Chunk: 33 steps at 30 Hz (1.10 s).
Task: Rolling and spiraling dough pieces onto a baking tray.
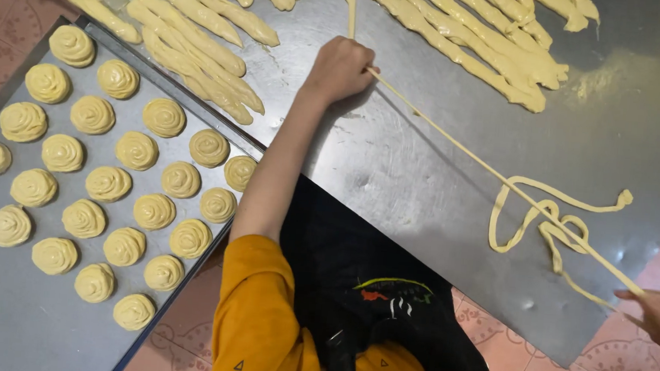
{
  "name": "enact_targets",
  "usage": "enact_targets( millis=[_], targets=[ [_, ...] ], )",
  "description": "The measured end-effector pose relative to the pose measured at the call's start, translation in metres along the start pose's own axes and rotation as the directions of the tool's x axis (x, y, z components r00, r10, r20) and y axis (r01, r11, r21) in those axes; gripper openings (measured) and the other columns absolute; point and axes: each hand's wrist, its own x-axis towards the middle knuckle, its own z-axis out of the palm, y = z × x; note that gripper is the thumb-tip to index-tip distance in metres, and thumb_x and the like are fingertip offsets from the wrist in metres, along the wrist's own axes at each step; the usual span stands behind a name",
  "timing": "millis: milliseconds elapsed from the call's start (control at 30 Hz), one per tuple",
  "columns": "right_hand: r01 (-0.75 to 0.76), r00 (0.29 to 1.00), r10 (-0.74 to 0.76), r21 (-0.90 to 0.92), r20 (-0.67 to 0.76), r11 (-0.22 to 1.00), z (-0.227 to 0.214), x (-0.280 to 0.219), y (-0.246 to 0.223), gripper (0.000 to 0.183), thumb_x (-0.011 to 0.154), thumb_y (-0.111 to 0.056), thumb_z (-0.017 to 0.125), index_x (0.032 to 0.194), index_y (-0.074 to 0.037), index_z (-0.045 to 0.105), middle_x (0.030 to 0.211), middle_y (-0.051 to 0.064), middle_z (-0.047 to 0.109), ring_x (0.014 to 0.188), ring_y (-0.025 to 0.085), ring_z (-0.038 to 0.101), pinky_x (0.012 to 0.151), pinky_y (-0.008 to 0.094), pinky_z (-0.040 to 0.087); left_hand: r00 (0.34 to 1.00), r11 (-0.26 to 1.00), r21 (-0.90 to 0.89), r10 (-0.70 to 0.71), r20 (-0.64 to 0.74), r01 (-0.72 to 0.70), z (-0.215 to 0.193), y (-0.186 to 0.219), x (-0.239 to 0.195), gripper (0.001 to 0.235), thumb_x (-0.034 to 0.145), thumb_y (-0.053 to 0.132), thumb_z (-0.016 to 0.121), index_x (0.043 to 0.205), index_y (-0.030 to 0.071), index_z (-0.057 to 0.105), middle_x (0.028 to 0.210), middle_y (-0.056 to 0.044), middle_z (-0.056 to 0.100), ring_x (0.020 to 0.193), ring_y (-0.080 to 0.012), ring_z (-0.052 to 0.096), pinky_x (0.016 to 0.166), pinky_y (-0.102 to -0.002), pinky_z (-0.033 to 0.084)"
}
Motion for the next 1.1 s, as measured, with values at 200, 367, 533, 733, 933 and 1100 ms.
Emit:
enact_targets(
  millis=[200,367,533,733,933,1100],
  targets=[
    [-0.057,0.976,-0.126,0.761,0.18,0.646,0.047,-0.024,0.036,0.021,0.105,-0.009,0.056,0.099,-0.005,0.075,0.058,0.0,0.048,0.052,0.011,0.036,0.053,0.029,0.029,0.987,0.981,0.141,0.145,-0.073,-0.134,-0.014,-0.015,-0.028,0.017,0.086,0.021,0.073,0.078,0.006,0.071,0.08,-0.014,0.07,0.083,-0.0308,0.068,0.087,-0.044,0.051],
    [0.148,0.988,-0.053,0.794,-0.145,0.59,0.017,0.015,0.016,0.029,0.115,-0.023,0.062,0.101,0.001,0.072,0.053,0.003,0.053,0.045,0.01,0.045,0.051,0.027,0.038,0.922,0.973,0.004,0.22,-0.32,-0.231,-0.017,0.03,-0.032,0.021,0.084,0.019,0.073,0.07,0.007,0.066,0.069,-0.011,0.066,0.071,-0.0298,0.066,0.083,-0.047,0.053],
    [0.49,0.72,-0.587,-0.327,-0.37,0.808,0.112,-0.019,-0.23,0.067,0.083,-0.016,0.083,0.146,-0.005,0.064,0.148,0.019,0.059,0.134,0.034,0.059,0.116,0.043,0.048,0.9,0.924,-0.001,0.373,-0.224,-0.383,-0.009,0.143,-0.065,0.021,0.091,0.019,0.071,0.076,0.009,0.062,0.055,-0.004,0.061,0.045,-0.02,0.061,0.044,-0.037,0.046],
    [0.626,0.759,-0.647,0.19,0.075,0.756,0.187,-0.013,-0.311,0.042,0.081,-0.014,0.082,0.118,0.003,0.071,0.113,0.017,0.067,0.104,0.025,0.061,0.089,0.036,0.048,0.914,0.889,-0.218,0.373,-0.161,-0.401,-0.02,0.198,-0.105,0.012,0.086,0.012,0.068,0.093,0.008,0.059,0.068,-0.006,0.064,0.063,-0.0253,0.067,0.06,-0.039,0.052],
    [0.561,0.827,-0.548,0.216,-0.123,0.799,0.091,-0.108,-0.287,0.017,0.087,-0.003,0.068,0.102,0.004,0.075,0.082,0.011,0.077,0.065,0.015,0.066,0.055,0.024,0.052,0.947,0.945,-0.114,0.291,-0.139,-0.307,0.018,0.075,-0.058,0.019,0.101,0.017,0.062,0.119,0.013,0.066,0.138,-0.01,0.062,0.139,-0.0287,0.047,0.123,-0.062,0.02],
    [0.67,0.714,-0.677,0.458,-0.179,0.585,0.062,-0.105,-0.127,0.022,0.097,-0.017,0.061,0.108,-0.001,0.072,0.096,0.016,0.076,0.081,0.021,0.072,0.074,0.031,0.057,0.974,0.995,0.005,0.099,-0.202,-0.1,0.016,0.006,-0.009,0.006,0.104,0.016,0.058,0.101,0.013,0.063,0.144,-0.013,0.061,0.143,-0.0344,0.045,0.122,-0.06,0.017]
  ],
)
